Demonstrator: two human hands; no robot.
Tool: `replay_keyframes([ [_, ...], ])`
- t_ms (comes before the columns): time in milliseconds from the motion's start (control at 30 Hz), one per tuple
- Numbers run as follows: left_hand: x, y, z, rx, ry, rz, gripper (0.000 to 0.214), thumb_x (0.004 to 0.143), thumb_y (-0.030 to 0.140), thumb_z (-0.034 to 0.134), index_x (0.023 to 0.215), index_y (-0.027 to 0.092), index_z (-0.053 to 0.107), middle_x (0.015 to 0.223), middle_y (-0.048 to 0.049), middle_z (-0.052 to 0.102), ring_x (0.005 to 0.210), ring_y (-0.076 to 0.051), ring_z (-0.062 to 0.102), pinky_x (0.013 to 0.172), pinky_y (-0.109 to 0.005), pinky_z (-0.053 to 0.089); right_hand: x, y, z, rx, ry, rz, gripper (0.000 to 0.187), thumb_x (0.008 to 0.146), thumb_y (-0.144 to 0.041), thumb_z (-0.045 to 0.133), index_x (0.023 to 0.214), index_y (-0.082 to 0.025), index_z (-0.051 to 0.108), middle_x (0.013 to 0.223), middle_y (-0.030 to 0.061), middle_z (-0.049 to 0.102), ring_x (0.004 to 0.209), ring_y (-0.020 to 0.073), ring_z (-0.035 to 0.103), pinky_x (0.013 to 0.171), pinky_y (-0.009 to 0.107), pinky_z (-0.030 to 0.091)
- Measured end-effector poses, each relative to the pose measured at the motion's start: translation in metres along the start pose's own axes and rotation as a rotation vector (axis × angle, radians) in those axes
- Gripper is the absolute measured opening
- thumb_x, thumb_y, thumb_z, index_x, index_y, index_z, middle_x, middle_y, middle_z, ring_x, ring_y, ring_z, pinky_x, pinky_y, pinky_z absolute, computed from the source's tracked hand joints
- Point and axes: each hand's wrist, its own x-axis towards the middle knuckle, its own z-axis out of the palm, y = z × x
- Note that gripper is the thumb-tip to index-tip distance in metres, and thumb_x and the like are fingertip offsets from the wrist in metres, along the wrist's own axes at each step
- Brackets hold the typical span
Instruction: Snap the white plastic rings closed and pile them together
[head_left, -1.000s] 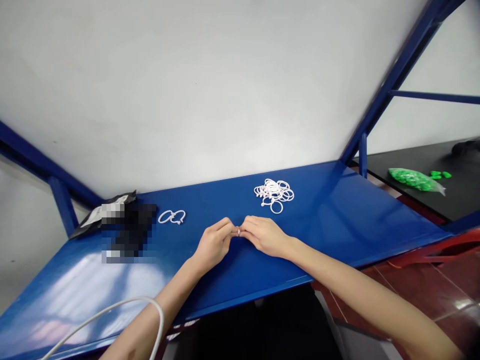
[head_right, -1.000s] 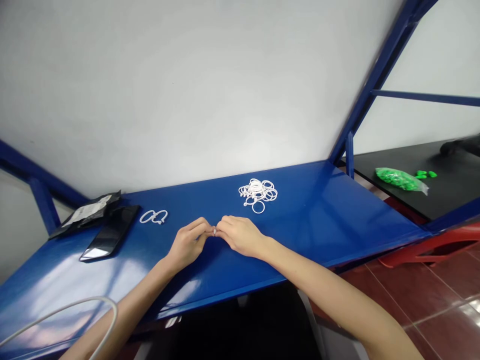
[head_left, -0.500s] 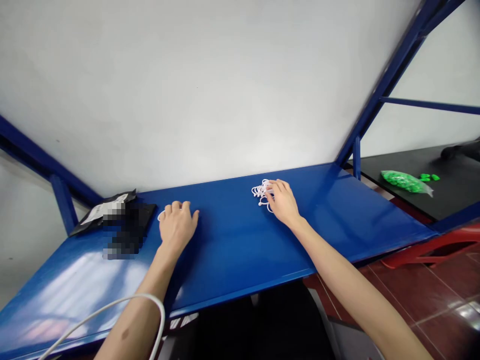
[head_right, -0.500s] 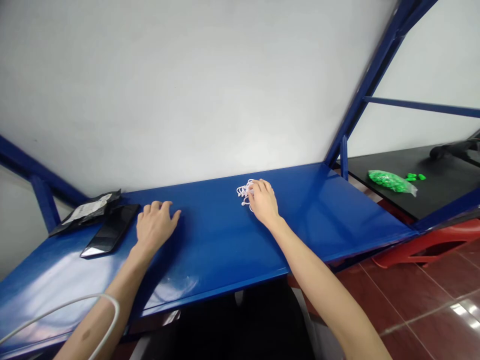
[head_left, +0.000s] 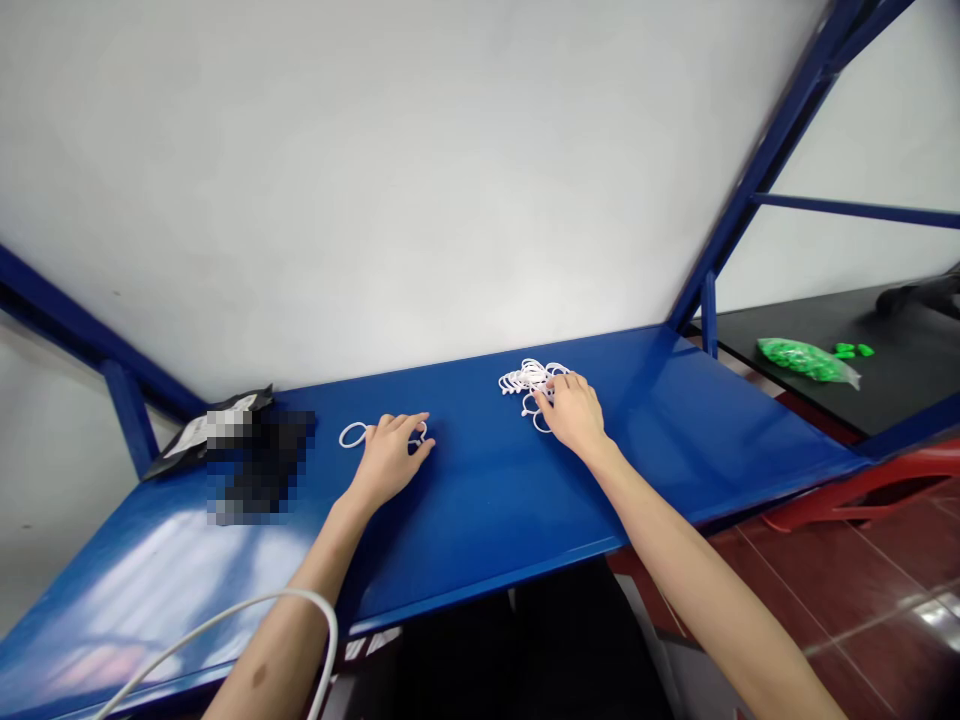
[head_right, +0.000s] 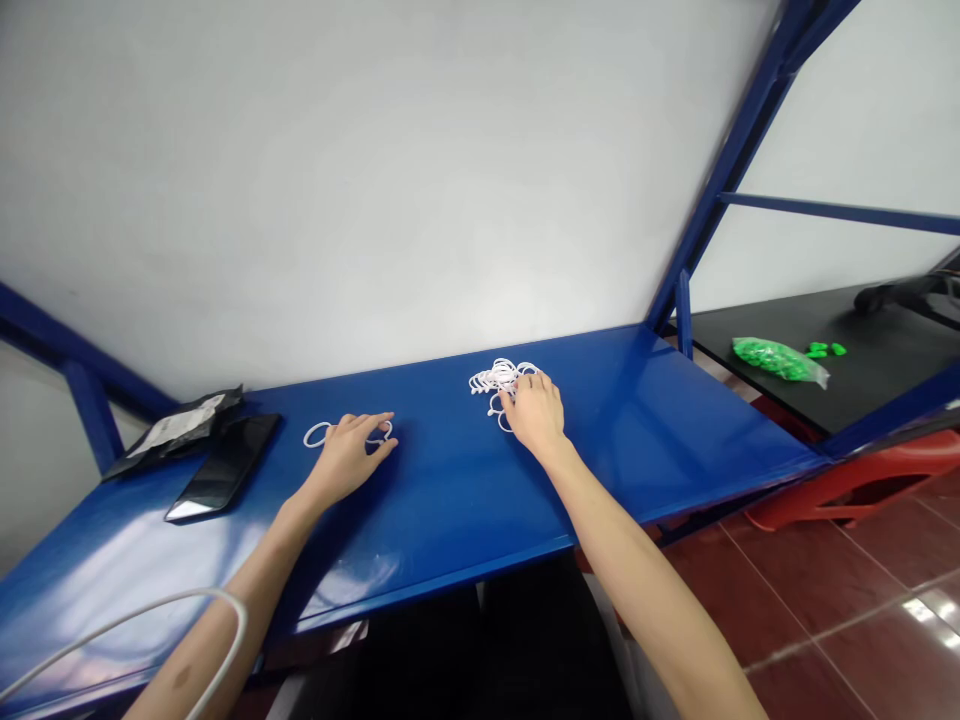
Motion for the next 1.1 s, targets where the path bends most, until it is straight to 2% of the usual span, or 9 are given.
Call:
replay_keyframes([
  [167, 0.000, -0.008, -0.005, 0.027, 0.005, 0.005, 0.038, 0.090, 0.037, 0.063, 0.124, 0.019, 0.065, 0.118, -0.0104, 0.071, 0.110, -0.032, 0.057, 0.090, -0.045, 0.042, 0.000, -0.001, -0.004, 0.013, 0.082, -0.007, 0.036, 0.098, -0.039, 0.057, 0.115, -0.010, 0.067, 0.126, 0.0228, 0.064, 0.127, 0.0386, 0.052, 0.102, 0.049, 0.047],
  [333, 0.001, -0.013, -0.009, 0.038, -0.036, 0.014, 0.017, 0.090, 0.036, 0.063, 0.091, 0.021, 0.069, 0.103, -0.0091, 0.071, 0.099, -0.030, 0.057, 0.087, -0.043, 0.043, -0.004, -0.014, -0.008, 0.162, 0.186, -0.194, 0.025, 0.100, -0.032, 0.055, 0.111, -0.015, 0.069, 0.122, 0.0167, 0.064, 0.121, 0.0343, 0.054, 0.103, 0.048, 0.047],
  [400, 0.000, -0.007, -0.010, -0.015, -0.035, 0.042, 0.017, 0.091, 0.035, 0.060, 0.085, 0.021, 0.067, 0.097, -0.0083, 0.072, 0.095, -0.029, 0.057, 0.086, -0.042, 0.044, -0.011, -0.025, -0.009, 0.244, 0.149, -0.303, 0.021, 0.100, -0.030, 0.055, 0.111, -0.018, 0.068, 0.117, 0.0136, 0.066, 0.116, 0.0316, 0.056, 0.103, 0.048, 0.048],
  [467, -0.001, 0.006, -0.012, -0.135, -0.044, 0.075, 0.018, 0.093, 0.035, 0.056, 0.087, 0.022, 0.066, 0.094, -0.0067, 0.072, 0.092, -0.026, 0.057, 0.085, -0.040, 0.045, -0.019, -0.038, -0.009, 0.330, 0.066, -0.441, 0.020, 0.099, -0.028, 0.056, 0.114, -0.020, 0.067, 0.119, 0.0120, 0.066, 0.116, 0.0294, 0.058, 0.103, 0.048, 0.050],
  [600, -0.007, 0.038, -0.014, -0.509, -0.167, 0.092, 0.024, 0.099, 0.041, 0.049, 0.097, 0.022, 0.063, 0.082, -0.0014, 0.068, 0.073, -0.018, 0.058, 0.071, -0.031, 0.047, -0.037, -0.060, -0.004, 0.424, -0.101, -0.684, 0.024, 0.099, -0.026, 0.059, 0.122, -0.020, 0.062, 0.132, 0.0111, 0.065, 0.120, 0.0271, 0.061, 0.101, 0.045, 0.052],
  [700, -0.012, 0.054, -0.013, -0.734, -0.224, 0.062, 0.028, 0.100, 0.047, 0.048, 0.099, 0.021, 0.060, 0.073, 0.0015, 0.062, 0.067, -0.015, 0.059, 0.067, -0.028, 0.048, -0.043, -0.065, 0.000, 0.493, -0.177, -0.661, 0.017, 0.101, -0.024, 0.057, 0.116, -0.020, 0.062, 0.116, 0.0085, 0.072, 0.102, 0.0225, 0.068, 0.089, 0.038, 0.055],
  [833, -0.015, 0.058, -0.010, -0.937, -0.235, -0.009, 0.028, 0.095, 0.047, 0.059, 0.105, 0.021, 0.059, 0.083, 0.0005, 0.066, 0.073, -0.014, 0.064, 0.071, -0.029, 0.053, -0.041, -0.062, 0.000, 0.652, -0.241, -0.502, 0.010, 0.102, -0.030, 0.059, 0.105, -0.021, 0.064, 0.100, 0.0042, 0.073, 0.089, 0.0181, 0.069, 0.076, 0.029, 0.052],
  [933, -0.015, 0.056, -0.007, -0.978, -0.200, -0.050, 0.027, 0.092, 0.044, 0.063, 0.104, 0.020, 0.060, 0.087, -0.0009, 0.069, 0.074, -0.014, 0.066, 0.073, -0.029, 0.054, -0.039, -0.060, -0.004, 0.750, -0.308, -0.447, 0.012, 0.101, -0.033, 0.059, 0.104, -0.022, 0.064, 0.098, 0.0022, 0.074, 0.083, 0.0168, 0.069, 0.071, 0.027, 0.050],
  [1100, -0.016, 0.056, -0.003, -0.986, -0.148, -0.084, 0.028, 0.089, 0.045, 0.067, 0.099, 0.019, 0.064, 0.082, -0.0014, 0.071, 0.069, -0.014, 0.067, 0.069, -0.029, 0.055, -0.042, -0.063, -0.005, 0.756, -0.335, -0.453, 0.014, 0.104, -0.031, 0.055, 0.105, -0.022, 0.065, 0.100, 0.0026, 0.075, 0.084, 0.0171, 0.070, 0.074, 0.028, 0.050],
])
